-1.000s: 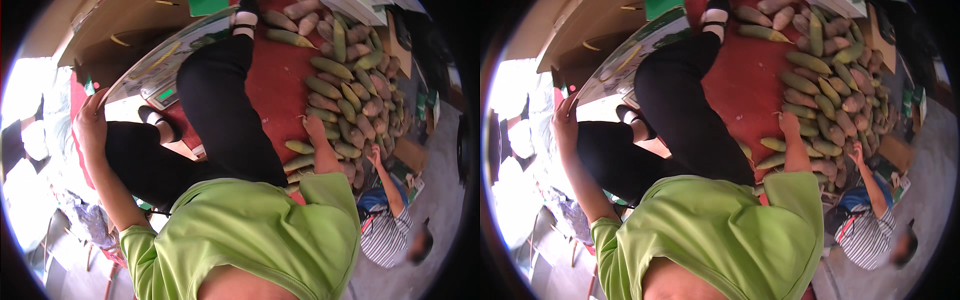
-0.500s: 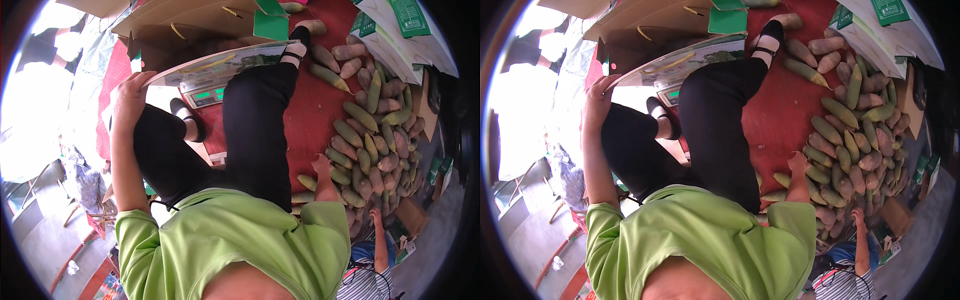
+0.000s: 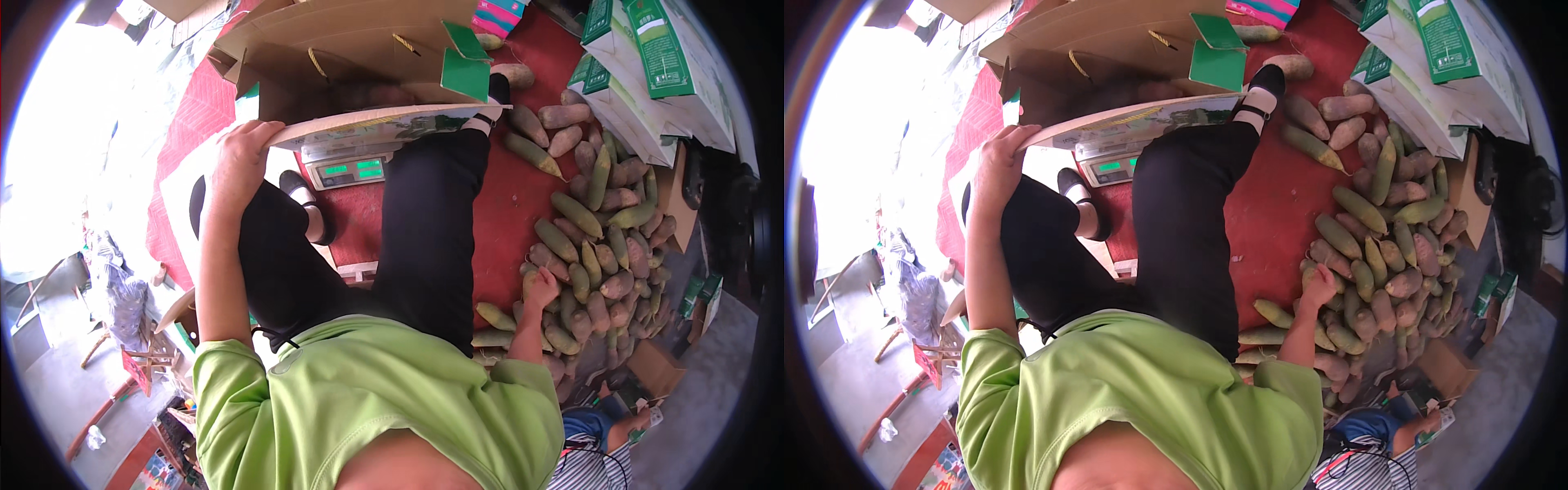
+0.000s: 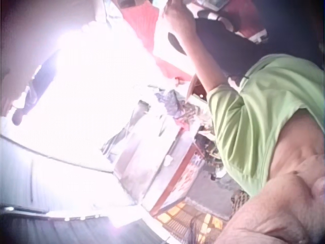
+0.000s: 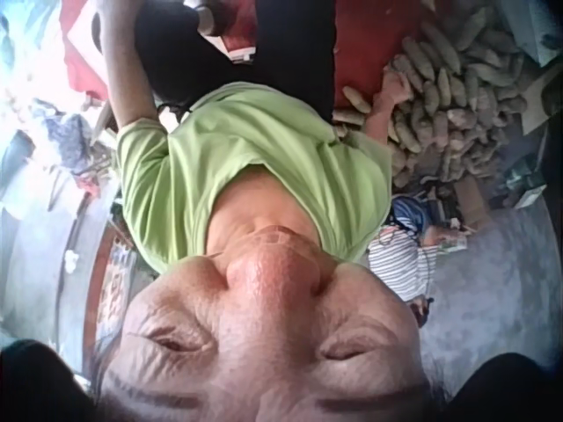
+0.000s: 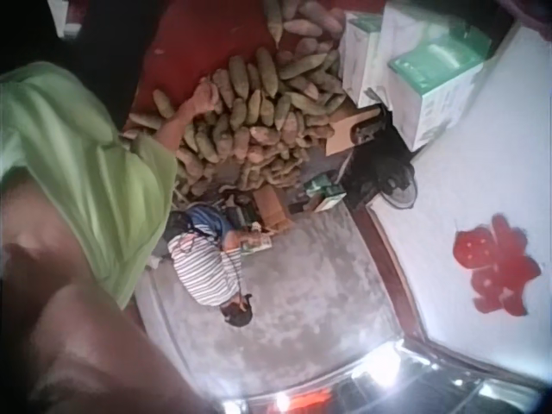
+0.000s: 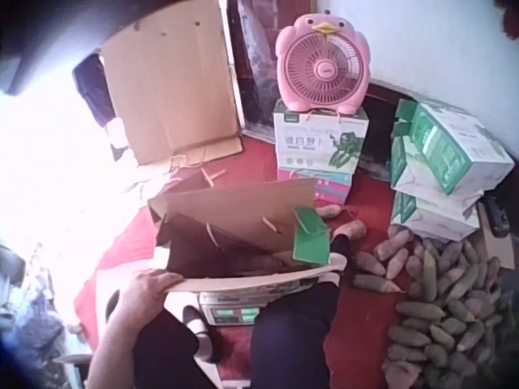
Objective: Weighing and packaging green radishes into cardboard boxes.
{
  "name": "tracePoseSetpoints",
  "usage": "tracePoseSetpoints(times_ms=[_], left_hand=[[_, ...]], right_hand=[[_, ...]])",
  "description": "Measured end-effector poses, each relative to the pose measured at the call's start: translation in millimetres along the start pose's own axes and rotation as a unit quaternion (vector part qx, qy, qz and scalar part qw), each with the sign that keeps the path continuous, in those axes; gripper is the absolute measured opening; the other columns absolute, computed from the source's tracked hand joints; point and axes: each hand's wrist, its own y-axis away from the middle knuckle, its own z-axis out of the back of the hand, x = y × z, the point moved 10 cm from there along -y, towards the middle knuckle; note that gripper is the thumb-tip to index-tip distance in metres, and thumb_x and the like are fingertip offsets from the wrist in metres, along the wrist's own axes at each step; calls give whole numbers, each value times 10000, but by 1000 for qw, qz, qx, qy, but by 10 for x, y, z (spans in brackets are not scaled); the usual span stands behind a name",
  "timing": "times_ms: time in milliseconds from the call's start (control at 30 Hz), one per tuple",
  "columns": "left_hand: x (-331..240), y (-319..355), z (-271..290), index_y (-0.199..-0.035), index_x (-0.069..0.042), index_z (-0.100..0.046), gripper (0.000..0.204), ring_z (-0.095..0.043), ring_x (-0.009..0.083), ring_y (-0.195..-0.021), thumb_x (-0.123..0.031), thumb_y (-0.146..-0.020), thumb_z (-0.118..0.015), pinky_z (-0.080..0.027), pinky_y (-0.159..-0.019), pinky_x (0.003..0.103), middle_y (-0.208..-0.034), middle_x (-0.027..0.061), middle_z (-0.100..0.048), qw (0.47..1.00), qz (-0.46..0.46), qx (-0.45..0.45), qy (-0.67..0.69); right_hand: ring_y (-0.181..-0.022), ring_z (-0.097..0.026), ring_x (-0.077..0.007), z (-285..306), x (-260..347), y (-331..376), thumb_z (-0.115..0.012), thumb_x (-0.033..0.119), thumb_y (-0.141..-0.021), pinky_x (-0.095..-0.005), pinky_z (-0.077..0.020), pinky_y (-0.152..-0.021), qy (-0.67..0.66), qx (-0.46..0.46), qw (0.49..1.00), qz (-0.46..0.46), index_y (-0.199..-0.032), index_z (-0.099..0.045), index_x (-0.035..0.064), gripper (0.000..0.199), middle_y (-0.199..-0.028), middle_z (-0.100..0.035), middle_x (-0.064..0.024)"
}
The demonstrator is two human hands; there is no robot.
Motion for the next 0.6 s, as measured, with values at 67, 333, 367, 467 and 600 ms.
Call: tracePoseSetpoints(times_ms=[67,333,367,467,600], left_hand=[[29,16,-6,-1017,-65,-665,268,-634,321,-872,26,-779,-582,-503,-781,370,-942,119,-657,1000,-7,5,-16],[49,19,-9,-1005,-92,-672,253,-626,294,-860,-21,-776,-590,-479,-792,396,-908,84,-662,998,-25,-15,-50],[50,25,23,-1005,-92,-672,253,-626,294,-860,-21,-776,-590,-479,-792,396,-908,84,-662,998,-25,-20,-49],[31,30,25,-1003,-107,-673,241,-629,280,-863,-47,-788,-580,-483,-789,397,-894,70,-662,998,-23,-2,-66],[54,41,-13,-977,-140,-671,215,-634,237,-870,-81,-800,-564,-486,-789,381,-887,33,-665,994,-21,14,-102]], right_hand=[[-880,-618,-158,92,187,16,-589,-46,-813,-279,-489,-776,-51,-17,999,-6,-985,-664,-22,189,-949,-665,-83],[-876,-587,-141,332,1177,167,-542,-16,-879,-287,-479,-754,-194,-46,978,-64,-995,-615,25,143,-975,-638,-69],[-880,-582,-132,274,1440,176,-538,-8,-885,-274,-466,-739,-234,-9,971,-47,-992,-608,41,136,-986,-638,-66],[-891,-575,-124,264,2335,270,-533,0,-892,-248,-443,-718,-256,50,965,15,-982,-595,61,125,-1014,-634,-67],[-962,-577,-156,287,3855,555,-534,5,-893,-241,-444,-729,-225,130,944,202,-949,-573,48,81,-1054,-618,-98]])
